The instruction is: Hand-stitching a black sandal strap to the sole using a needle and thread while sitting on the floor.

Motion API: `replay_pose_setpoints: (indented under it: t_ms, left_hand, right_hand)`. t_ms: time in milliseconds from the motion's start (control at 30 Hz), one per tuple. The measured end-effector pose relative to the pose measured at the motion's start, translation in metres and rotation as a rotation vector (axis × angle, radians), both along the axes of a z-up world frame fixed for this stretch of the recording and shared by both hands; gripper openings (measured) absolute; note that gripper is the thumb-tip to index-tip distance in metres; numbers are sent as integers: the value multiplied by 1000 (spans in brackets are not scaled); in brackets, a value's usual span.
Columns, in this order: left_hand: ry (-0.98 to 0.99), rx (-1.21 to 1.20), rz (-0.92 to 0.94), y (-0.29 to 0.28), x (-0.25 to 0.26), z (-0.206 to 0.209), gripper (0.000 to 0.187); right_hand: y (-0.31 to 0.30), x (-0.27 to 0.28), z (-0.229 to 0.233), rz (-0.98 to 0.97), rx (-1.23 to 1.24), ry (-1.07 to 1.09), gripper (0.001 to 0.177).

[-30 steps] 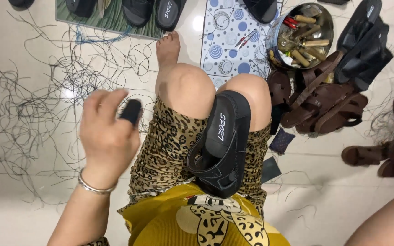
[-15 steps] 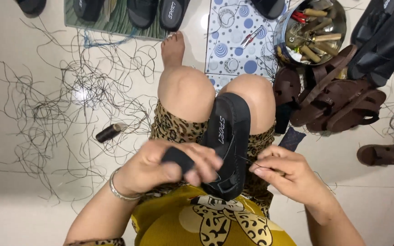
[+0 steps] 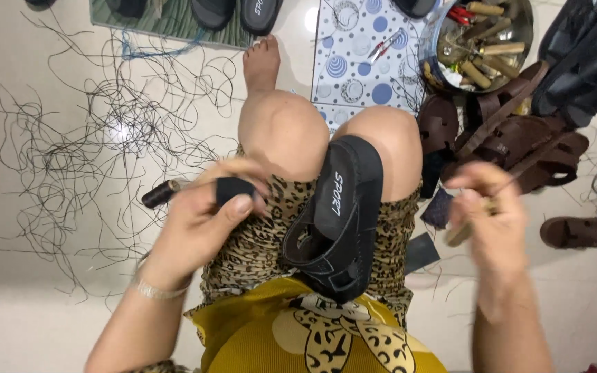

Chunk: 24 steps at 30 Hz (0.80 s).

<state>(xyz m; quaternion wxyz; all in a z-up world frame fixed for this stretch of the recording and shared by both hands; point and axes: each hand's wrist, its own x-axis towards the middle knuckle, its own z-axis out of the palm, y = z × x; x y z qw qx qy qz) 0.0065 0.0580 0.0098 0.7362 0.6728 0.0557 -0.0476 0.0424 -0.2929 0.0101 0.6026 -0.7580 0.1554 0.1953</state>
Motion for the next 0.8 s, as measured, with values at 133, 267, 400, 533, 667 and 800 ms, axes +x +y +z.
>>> replay_pose_setpoints:
  t_ms: [133, 267, 400, 533, 667, 800]
  left_hand:
    - [-343, 580, 69, 6, -2, 32, 12]
    - [-269, 211, -332, -29, 9, 47, 18]
    - [185, -101, -709, -37, 11, 37, 24]
    - [317, -263, -707, -35, 7, 33, 24]
    - [242, -293, -671, -33, 3, 30, 18]
    - [240, -323, -681, -33, 1, 29, 25]
  right_hand:
    - [-39, -6, 7, 458, -351, -443, 57]
    - [-31, -27, -2, 732, -300, -327, 50]
    - [0, -8, 18, 891, -332, -341, 54]
    - [5, -2, 21, 920, -311, -352, 56]
    - [2, -1, 20, 927, -322, -366, 50]
    - [8, 5, 32, 1092, -343, -377, 49]
